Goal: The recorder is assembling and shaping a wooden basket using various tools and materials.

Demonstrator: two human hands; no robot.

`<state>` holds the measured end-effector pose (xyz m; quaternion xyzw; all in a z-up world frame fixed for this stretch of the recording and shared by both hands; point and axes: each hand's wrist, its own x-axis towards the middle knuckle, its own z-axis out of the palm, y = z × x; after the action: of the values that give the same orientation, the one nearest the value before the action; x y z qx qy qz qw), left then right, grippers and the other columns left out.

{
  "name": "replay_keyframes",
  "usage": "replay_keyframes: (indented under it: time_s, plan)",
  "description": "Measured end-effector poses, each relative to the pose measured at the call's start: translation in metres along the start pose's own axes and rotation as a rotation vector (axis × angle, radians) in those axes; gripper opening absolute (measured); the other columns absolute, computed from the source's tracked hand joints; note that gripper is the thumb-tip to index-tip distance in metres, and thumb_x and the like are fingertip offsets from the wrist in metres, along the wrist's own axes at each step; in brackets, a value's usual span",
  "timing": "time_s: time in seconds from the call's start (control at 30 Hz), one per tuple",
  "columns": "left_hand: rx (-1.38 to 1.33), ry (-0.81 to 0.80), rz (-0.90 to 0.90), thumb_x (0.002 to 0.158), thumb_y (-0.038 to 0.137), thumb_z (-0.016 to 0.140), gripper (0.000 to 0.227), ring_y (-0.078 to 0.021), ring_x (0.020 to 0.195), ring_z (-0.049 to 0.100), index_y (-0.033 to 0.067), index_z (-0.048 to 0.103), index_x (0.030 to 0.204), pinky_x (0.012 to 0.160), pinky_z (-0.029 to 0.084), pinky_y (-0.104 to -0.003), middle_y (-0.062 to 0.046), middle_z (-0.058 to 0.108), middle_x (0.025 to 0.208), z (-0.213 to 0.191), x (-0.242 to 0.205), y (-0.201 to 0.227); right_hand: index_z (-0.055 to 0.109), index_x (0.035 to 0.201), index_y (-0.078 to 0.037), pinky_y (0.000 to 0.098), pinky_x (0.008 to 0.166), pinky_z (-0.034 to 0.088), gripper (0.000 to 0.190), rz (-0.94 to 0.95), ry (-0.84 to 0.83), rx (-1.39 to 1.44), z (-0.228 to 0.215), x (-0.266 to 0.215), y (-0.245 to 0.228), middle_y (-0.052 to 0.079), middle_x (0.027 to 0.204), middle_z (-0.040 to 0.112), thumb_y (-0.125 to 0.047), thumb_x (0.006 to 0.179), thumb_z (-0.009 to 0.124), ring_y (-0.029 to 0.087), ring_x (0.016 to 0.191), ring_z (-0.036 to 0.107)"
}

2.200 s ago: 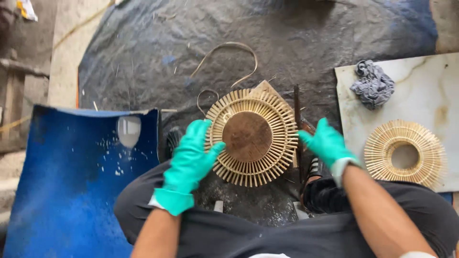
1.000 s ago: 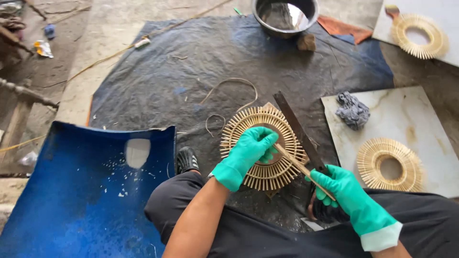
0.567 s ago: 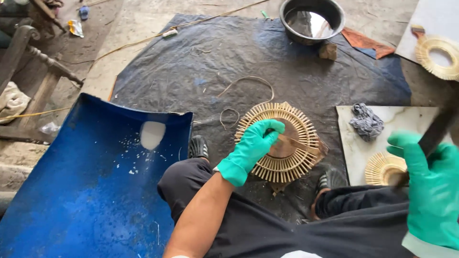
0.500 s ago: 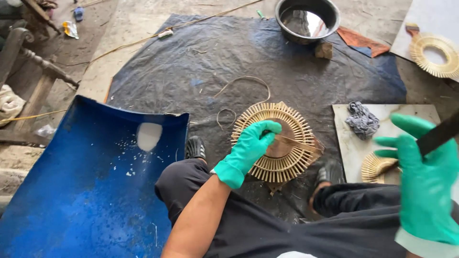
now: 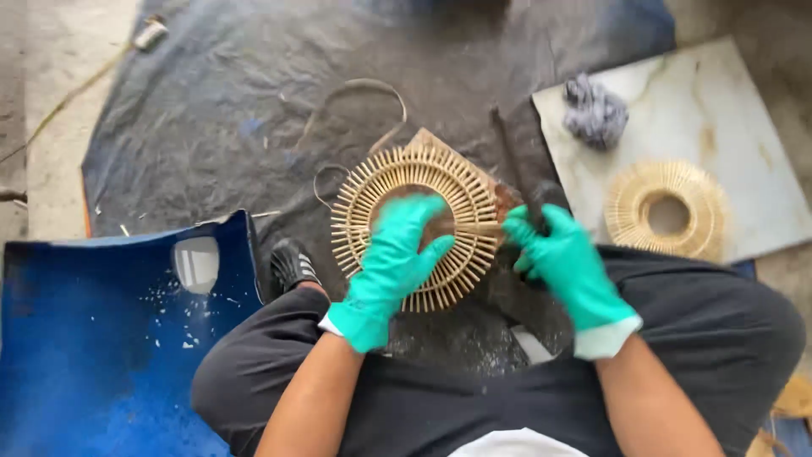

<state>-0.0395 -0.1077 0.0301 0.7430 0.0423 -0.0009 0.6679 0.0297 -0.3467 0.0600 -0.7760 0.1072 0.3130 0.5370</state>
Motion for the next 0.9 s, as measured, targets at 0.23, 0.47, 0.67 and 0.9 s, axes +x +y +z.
replay_keyframes:
  time_s: [0.23, 0.47, 0.67, 0.9]
  plan:
    - [0.962, -0.104, -0.458, 0.072, 0.053, 0.087, 0.102, -0.0610, 0.143, 0.023, 0.0386, 0.032, 0.157, 0.108, 0.029, -0.072, -0.021, 0.013, 0.166, -0.018, 0.029, -0.009, 0.073, 0.106, -0.004, 0.0268, 0.056, 0.049, 0.026, -0.128, 0.192, -0.021, -0.028, 0.070, 0.046, 0.001, 0.077, 0.069, -0.022, 0.089, 0.080, 0.010, 0.061, 0.062]
    - [0.939, -0.150, -0.432, 0.071, 0.052, 0.088, 0.102, -0.0587, 0.144, 0.023, 0.0397, 0.033, 0.156, 0.112, 0.025, -0.073, -0.019, 0.012, 0.168, -0.023, 0.030, -0.015, 0.071, 0.099, -0.002, 0.0281, 0.059, 0.052, 0.025, -0.262, 0.168, -0.230, -0.010, 0.094, 0.070, 0.003, 0.081, 0.069, -0.024, 0.092, 0.080, 0.011, 0.066, 0.066]
    - [0.880, -0.167, -0.494, 0.069, 0.049, 0.090, 0.103, -0.0586, 0.146, 0.015, 0.0408, 0.034, 0.155, 0.115, 0.019, -0.072, -0.016, 0.009, 0.169, -0.024, 0.036, -0.005, 0.069, 0.098, -0.001, 0.0292, 0.058, 0.052, 0.027, -0.196, 0.126, -0.171, -0.010, 0.091, 0.064, 0.006, 0.077, 0.069, -0.026, 0.093, 0.078, 0.013, 0.063, 0.066]
    - [0.881, -0.197, -0.209, 0.071, 0.039, 0.092, 0.089, -0.0575, 0.151, 0.009, 0.0417, 0.048, 0.149, 0.118, 0.010, -0.072, -0.014, 0.008, 0.171, -0.031, 0.021, -0.046, 0.067, 0.101, -0.002, 0.0274, 0.058, 0.052, 0.029, -0.098, 0.116, -0.056, -0.015, 0.082, 0.052, 0.005, 0.078, 0.069, -0.025, 0.090, 0.080, 0.012, 0.063, 0.067]
